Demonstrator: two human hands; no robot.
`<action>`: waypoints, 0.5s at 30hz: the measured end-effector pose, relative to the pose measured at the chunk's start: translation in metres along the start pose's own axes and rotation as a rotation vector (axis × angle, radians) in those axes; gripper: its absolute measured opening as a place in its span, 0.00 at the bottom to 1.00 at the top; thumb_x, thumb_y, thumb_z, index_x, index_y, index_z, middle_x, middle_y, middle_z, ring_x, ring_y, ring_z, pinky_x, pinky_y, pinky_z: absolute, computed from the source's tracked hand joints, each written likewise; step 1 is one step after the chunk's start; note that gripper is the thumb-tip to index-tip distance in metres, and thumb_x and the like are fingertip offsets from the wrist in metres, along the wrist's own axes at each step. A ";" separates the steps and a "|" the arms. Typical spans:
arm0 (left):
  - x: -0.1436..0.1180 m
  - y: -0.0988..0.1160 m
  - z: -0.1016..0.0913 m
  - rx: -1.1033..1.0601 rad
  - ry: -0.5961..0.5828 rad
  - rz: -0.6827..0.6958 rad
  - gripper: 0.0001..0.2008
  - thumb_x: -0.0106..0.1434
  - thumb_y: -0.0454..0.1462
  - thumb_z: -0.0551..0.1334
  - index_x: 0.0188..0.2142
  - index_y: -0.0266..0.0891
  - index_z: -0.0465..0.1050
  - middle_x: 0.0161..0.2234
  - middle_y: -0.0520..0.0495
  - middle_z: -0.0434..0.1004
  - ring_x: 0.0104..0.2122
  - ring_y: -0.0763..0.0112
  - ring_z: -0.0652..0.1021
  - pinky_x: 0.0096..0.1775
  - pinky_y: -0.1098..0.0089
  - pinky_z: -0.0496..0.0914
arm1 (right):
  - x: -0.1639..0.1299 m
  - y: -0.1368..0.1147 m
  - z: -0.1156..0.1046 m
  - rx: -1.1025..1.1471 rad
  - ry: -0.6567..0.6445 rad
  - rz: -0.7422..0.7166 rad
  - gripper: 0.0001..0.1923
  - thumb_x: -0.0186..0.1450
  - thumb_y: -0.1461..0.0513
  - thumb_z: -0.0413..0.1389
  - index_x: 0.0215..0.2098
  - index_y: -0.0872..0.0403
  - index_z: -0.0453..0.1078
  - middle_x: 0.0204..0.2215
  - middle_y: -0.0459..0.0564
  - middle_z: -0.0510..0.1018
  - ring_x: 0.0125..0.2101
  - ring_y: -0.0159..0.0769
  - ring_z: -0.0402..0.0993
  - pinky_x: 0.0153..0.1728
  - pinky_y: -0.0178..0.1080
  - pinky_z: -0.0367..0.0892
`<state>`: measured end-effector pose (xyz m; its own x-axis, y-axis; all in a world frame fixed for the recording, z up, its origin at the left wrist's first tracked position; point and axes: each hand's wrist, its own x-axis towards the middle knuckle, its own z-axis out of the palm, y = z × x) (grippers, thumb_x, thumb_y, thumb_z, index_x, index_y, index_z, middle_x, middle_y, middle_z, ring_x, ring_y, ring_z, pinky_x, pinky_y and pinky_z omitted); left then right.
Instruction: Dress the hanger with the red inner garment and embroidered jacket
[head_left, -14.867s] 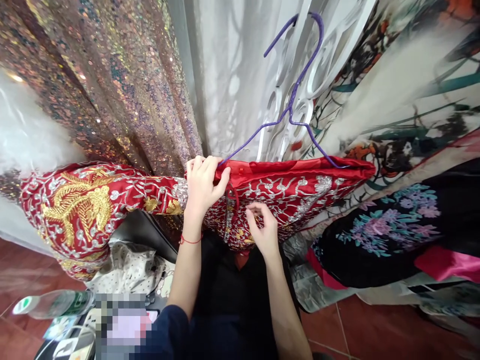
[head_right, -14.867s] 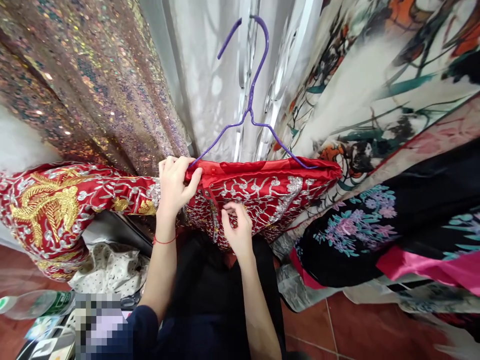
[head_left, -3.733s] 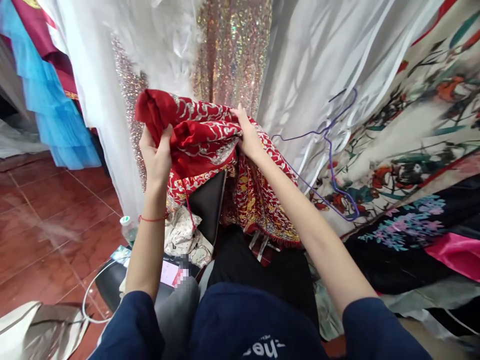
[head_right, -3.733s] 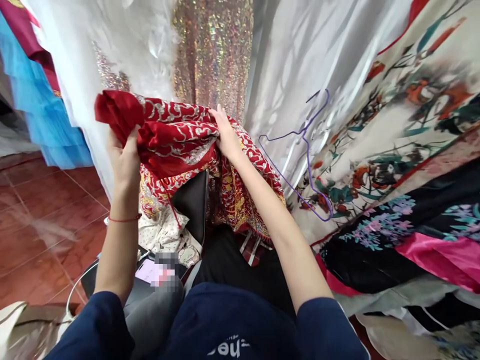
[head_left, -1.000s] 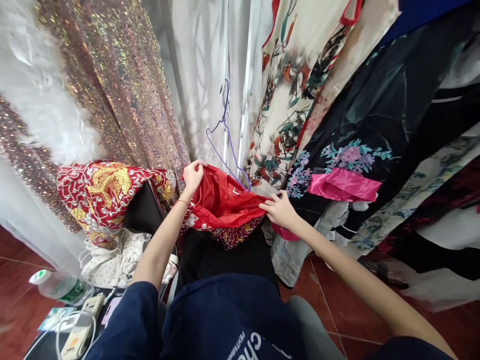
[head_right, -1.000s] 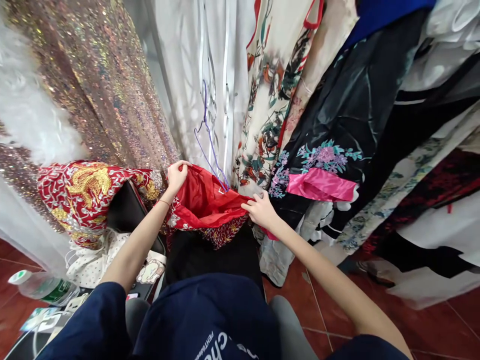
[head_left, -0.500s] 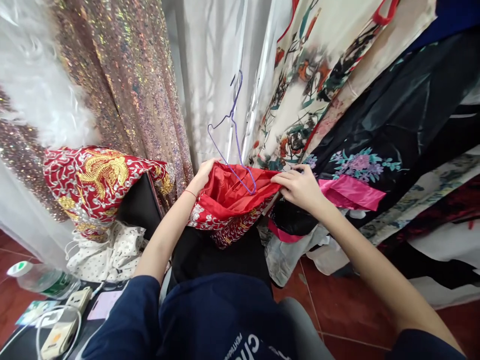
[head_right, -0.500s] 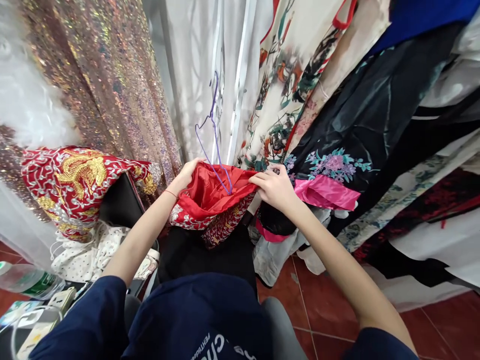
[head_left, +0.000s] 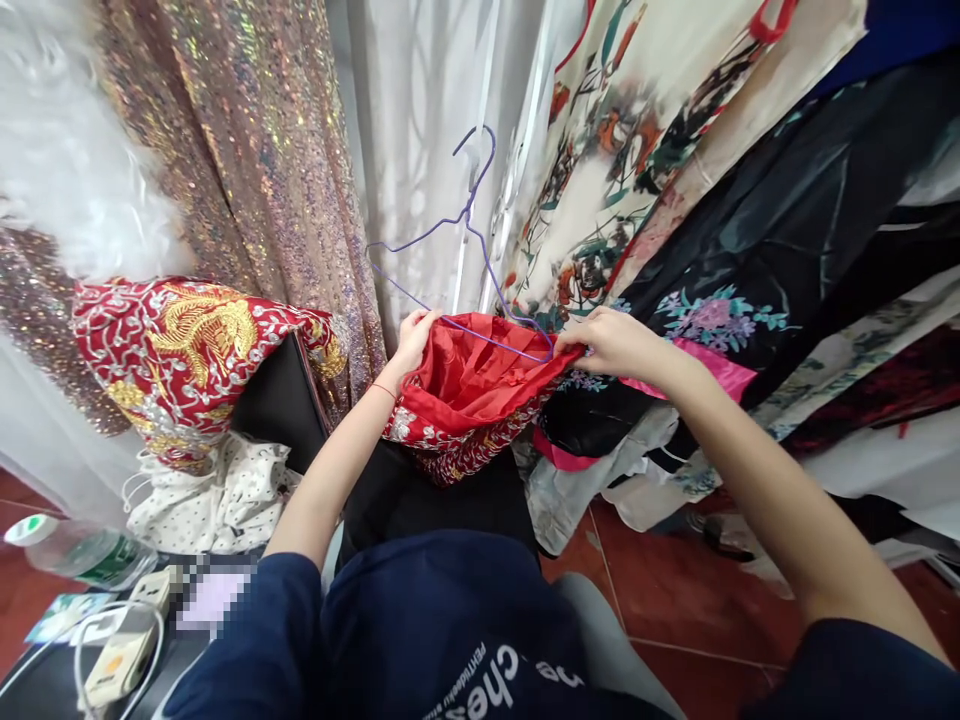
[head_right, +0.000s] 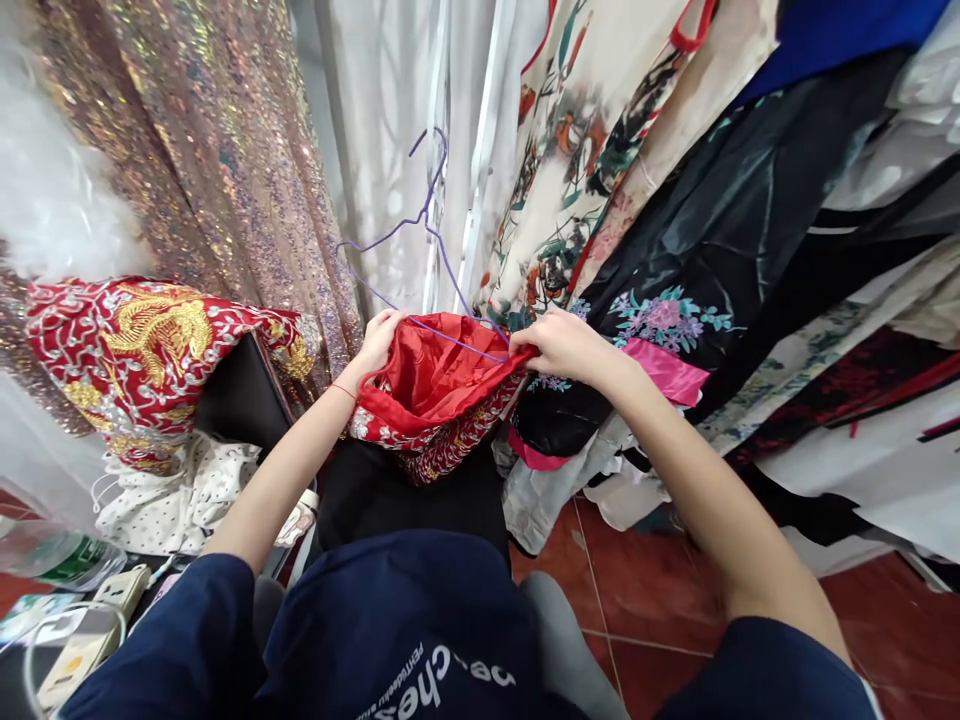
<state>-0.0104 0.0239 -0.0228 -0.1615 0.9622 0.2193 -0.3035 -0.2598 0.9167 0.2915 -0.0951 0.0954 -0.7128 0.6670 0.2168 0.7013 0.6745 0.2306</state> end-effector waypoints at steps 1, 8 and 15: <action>-0.002 0.000 0.000 0.000 0.008 0.017 0.13 0.52 0.38 0.69 0.23 0.38 0.65 0.22 0.58 0.64 0.23 0.79 0.65 0.30 0.75 0.62 | 0.004 0.006 -0.002 -0.004 -0.029 -0.004 0.03 0.60 0.60 0.60 0.30 0.47 0.77 0.23 0.43 0.81 0.25 0.35 0.74 0.32 0.38 0.60; -0.012 0.003 -0.009 0.010 0.023 0.101 0.12 0.53 0.39 0.68 0.25 0.39 0.66 0.25 0.56 0.67 0.27 0.78 0.67 0.33 0.75 0.63 | 0.022 0.037 -0.002 0.174 -0.091 0.034 0.16 0.67 0.49 0.54 0.32 0.47 0.80 0.21 0.43 0.78 0.22 0.32 0.71 0.25 0.35 0.58; -0.023 0.008 -0.013 0.052 -0.032 0.126 0.10 0.53 0.39 0.68 0.28 0.39 0.69 0.27 0.54 0.70 0.29 0.75 0.69 0.35 0.74 0.65 | 0.024 0.034 0.009 0.381 -0.006 0.017 0.25 0.71 0.44 0.46 0.35 0.51 0.77 0.28 0.46 0.80 0.29 0.34 0.74 0.33 0.36 0.67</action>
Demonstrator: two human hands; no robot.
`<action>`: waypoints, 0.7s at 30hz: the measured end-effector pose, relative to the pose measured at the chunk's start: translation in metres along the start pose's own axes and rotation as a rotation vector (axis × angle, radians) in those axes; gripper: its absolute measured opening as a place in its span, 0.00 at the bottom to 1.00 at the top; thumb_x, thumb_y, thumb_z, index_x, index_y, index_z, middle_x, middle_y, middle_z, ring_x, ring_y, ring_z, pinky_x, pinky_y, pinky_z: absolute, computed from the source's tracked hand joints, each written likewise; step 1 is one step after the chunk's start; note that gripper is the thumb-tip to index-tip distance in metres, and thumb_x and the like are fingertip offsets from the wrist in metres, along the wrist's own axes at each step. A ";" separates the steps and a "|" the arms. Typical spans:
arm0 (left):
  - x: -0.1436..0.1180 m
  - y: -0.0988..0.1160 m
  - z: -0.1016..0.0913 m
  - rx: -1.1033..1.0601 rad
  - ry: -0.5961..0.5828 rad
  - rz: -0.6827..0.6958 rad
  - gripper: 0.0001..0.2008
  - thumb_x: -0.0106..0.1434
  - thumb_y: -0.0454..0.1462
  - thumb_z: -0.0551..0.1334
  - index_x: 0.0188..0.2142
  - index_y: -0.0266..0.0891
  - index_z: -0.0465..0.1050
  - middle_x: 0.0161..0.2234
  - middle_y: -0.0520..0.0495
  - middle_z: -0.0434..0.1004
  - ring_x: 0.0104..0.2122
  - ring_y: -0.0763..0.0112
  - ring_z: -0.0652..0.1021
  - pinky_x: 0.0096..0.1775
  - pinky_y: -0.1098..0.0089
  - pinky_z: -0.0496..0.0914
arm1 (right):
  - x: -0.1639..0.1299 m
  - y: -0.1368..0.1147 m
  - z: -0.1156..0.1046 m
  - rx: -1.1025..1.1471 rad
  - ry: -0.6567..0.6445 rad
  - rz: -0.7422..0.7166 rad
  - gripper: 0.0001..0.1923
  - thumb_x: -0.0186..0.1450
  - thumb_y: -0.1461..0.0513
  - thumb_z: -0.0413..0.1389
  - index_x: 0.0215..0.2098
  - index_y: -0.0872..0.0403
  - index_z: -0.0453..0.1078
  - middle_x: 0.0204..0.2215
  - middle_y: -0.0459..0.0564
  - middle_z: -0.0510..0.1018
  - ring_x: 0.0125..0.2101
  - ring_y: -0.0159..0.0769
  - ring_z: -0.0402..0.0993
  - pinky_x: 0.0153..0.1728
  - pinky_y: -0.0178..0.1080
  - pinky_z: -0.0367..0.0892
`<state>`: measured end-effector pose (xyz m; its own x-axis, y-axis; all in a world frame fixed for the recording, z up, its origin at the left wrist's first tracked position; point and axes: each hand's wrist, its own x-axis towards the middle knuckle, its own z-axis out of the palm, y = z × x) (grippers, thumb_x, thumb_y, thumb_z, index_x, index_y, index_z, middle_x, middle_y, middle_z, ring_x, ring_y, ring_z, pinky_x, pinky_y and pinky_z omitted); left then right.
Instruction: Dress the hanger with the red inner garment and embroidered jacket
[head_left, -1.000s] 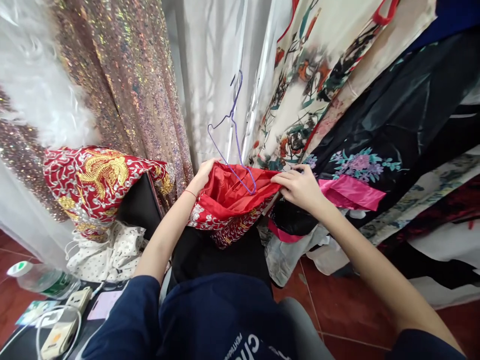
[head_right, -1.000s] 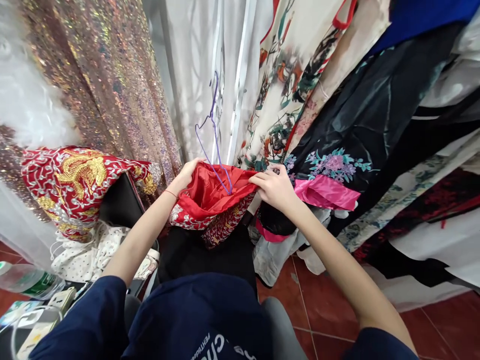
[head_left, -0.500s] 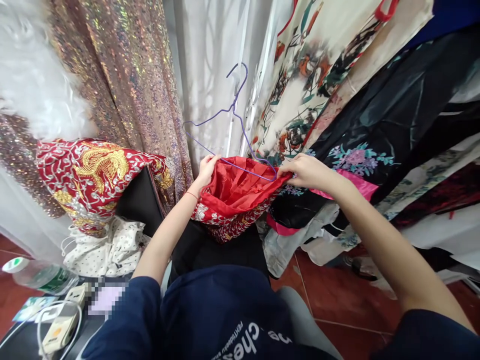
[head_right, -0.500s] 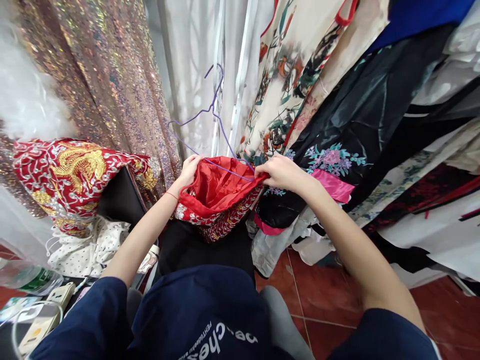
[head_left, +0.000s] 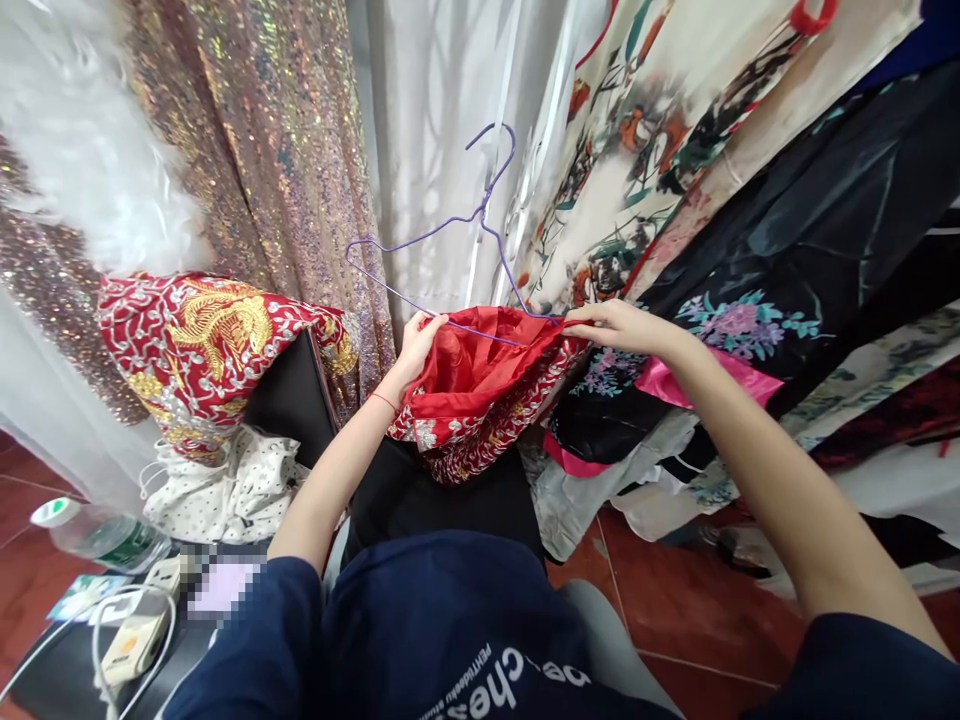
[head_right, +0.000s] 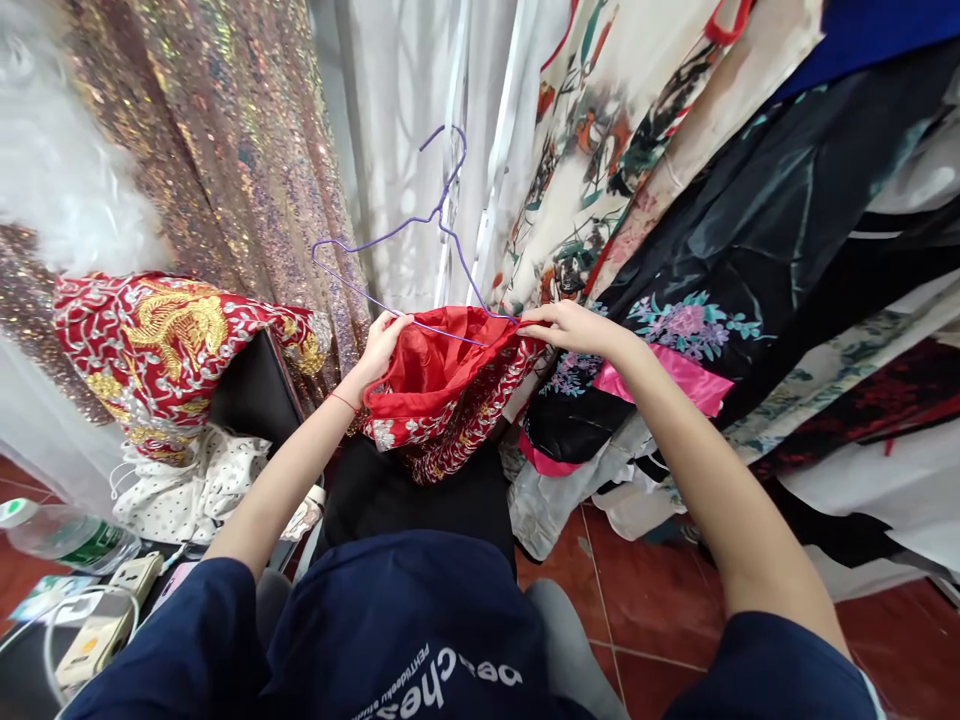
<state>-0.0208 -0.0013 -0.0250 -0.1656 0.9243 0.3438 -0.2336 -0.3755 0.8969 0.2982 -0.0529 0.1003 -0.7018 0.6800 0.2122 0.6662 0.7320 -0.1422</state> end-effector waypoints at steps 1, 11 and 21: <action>-0.001 0.001 0.000 0.007 -0.004 0.005 0.09 0.54 0.39 0.67 0.28 0.39 0.69 0.27 0.54 0.70 0.29 0.75 0.69 0.36 0.74 0.65 | 0.001 0.002 0.002 0.005 0.024 -0.013 0.26 0.71 0.44 0.46 0.35 0.51 0.76 0.30 0.47 0.81 0.30 0.35 0.75 0.35 0.36 0.68; -0.004 0.017 -0.006 0.093 -0.106 0.060 0.10 0.57 0.34 0.63 0.22 0.39 0.65 0.24 0.54 0.63 0.28 0.75 0.65 0.36 0.73 0.62 | -0.009 0.027 0.021 -0.243 0.232 0.034 0.16 0.70 0.55 0.47 0.44 0.49 0.77 0.41 0.51 0.83 0.38 0.41 0.79 0.35 0.38 0.68; -0.016 0.008 -0.009 0.273 -0.042 0.146 0.14 0.63 0.44 0.66 0.26 0.40 0.66 0.24 0.51 0.69 0.26 0.71 0.72 0.31 0.67 0.71 | 0.048 0.023 0.030 0.069 0.677 0.068 0.14 0.67 0.56 0.48 0.36 0.51 0.74 0.34 0.52 0.80 0.36 0.43 0.76 0.41 0.43 0.69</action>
<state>-0.0284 -0.0196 -0.0254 -0.1377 0.8661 0.4805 0.0563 -0.4775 0.8768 0.2718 -0.0023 0.0786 -0.3316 0.5650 0.7556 0.6699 0.7049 -0.2331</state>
